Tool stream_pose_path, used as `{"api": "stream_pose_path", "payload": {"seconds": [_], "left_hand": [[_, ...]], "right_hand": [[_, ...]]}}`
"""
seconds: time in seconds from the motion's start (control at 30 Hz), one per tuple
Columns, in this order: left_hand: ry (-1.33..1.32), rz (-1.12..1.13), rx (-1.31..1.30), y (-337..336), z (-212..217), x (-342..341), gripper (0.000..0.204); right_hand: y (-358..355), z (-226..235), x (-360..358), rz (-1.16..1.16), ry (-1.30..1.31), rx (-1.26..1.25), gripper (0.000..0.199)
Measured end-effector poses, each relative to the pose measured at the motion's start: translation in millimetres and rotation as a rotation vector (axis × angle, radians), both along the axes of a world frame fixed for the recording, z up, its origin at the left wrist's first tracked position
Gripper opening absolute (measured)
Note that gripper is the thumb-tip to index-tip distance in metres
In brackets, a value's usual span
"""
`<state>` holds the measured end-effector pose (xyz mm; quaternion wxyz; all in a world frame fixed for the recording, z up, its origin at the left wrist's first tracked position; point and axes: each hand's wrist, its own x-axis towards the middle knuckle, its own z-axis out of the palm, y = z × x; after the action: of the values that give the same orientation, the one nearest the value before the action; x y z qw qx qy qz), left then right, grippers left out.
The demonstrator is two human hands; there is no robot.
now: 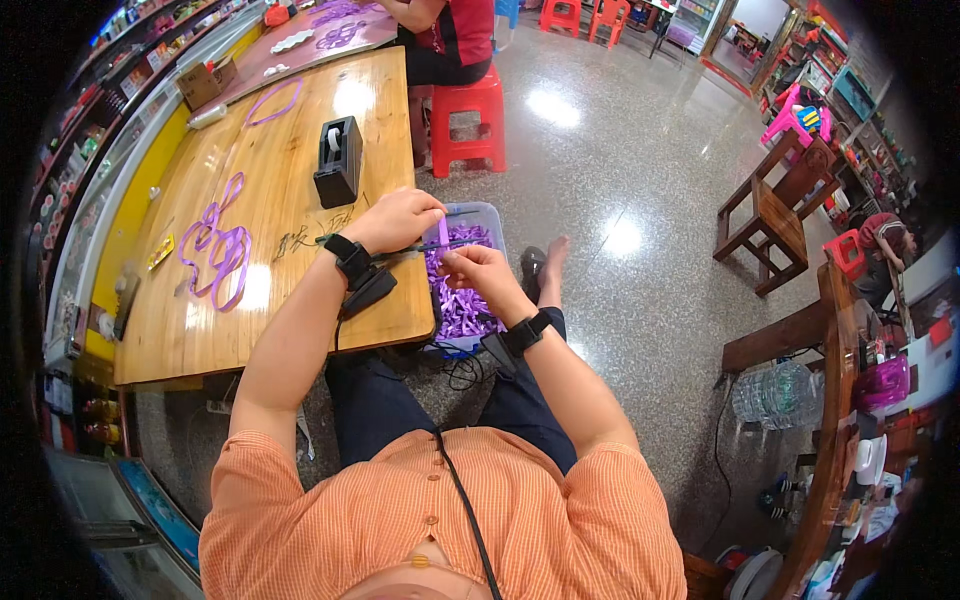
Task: Bundling purple plastic strips using hands and a tape dispenser.
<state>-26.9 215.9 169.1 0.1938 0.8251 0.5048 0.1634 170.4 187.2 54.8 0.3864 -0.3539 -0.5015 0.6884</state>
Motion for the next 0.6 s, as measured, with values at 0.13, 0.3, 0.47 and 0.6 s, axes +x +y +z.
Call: {"api": "stream_pose_path", "payload": {"seconds": [0.13,0.3,0.47,0.6], "left_hand": [[-0.049,0.007,0.064,-2.4,-2.6,-1.4,0.032],[-0.039,0.011,0.059,-5.4,-0.2,0.7,0.033],[-0.031,0.011,0.072,-5.2,-1.0,0.4,0.034],[-0.033,-0.001,0.069,-3.2,-3.9,-1.9,0.034]], "right_hand": [[-10.7,8.6,-4.3,-0.038,0.016,-0.013,0.025],[-12.0,21.6,-12.7,-0.04,0.065,-0.135,0.029],[-4.3,13.3,-18.0,-0.059,0.014,-0.115,0.031],[-1.3,4.5,-23.6,-0.071,0.151,-0.081,0.03]]}}
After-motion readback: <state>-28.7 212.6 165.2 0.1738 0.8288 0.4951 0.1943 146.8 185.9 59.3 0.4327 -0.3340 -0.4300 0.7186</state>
